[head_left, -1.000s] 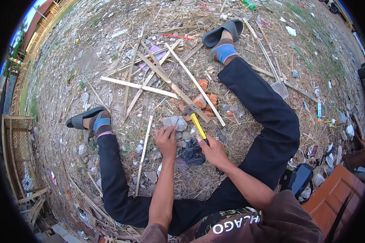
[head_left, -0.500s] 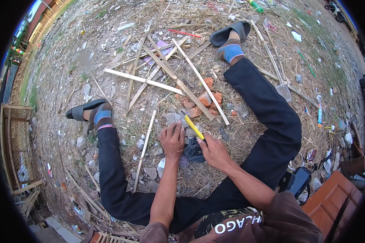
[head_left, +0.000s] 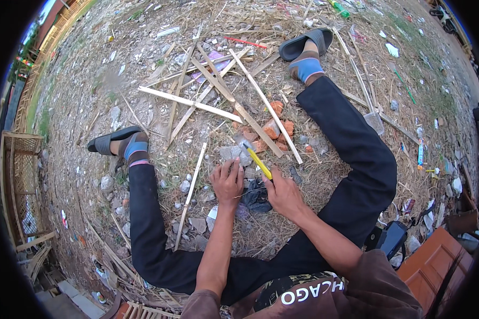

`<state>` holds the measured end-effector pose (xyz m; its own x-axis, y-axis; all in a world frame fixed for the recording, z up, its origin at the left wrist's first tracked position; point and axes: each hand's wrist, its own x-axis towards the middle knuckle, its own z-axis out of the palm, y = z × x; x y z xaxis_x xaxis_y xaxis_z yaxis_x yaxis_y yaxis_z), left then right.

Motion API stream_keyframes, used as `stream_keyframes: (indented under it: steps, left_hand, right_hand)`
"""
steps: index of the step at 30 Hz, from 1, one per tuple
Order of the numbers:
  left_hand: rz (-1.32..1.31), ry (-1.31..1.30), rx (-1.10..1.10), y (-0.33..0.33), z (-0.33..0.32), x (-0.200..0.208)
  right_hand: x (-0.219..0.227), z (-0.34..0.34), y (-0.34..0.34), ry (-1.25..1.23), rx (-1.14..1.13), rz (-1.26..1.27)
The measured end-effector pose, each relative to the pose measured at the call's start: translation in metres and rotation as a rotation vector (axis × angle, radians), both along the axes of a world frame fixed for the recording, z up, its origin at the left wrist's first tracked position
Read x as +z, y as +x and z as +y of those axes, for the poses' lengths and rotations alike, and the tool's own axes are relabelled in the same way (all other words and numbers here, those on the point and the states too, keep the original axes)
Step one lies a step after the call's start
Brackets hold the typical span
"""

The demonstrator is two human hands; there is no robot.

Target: The person strips bamboo pieces using a hammer and a stone while sitting on the ground, handling several strips and a piece of brick.

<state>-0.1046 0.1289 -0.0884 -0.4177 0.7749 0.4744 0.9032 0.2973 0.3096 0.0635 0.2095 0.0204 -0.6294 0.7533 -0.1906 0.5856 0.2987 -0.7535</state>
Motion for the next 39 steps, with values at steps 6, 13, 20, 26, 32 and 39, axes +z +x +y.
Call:
stream_keyframes:
  steps: [6, 13, 20, 26, 32, 39]
  left_hand:
    - [-0.010, -0.002, -0.010, -0.001, 0.001, 0.002]
    - [-0.009, 0.023, -0.024, -0.001, 0.002, 0.000]
    - [-0.025, 0.010, -0.005, -0.004, -0.007, 0.002]
    - [-0.031, 0.028, -0.026, 0.003, 0.005, 0.000]
    - [-0.009, 0.012, -0.008, -0.004, -0.008, -0.003]
    - [-0.035, 0.029, -0.028, 0.003, 0.004, 0.009]
  right_hand:
    - [0.012, 0.005, -0.001, -0.030, -0.047, -0.003]
    - [-0.008, -0.003, 0.002, 0.018, 0.008, -0.148]
    - [0.030, 0.000, -0.012, -0.019, -0.047, 0.126]
    - [-0.020, 0.001, 0.009, 0.018, -0.050, -0.137]
    - [0.020, 0.012, -0.010, 0.039, -0.089, 0.165]
    - [-0.018, -0.001, 0.008, -0.006, -0.083, -0.092]
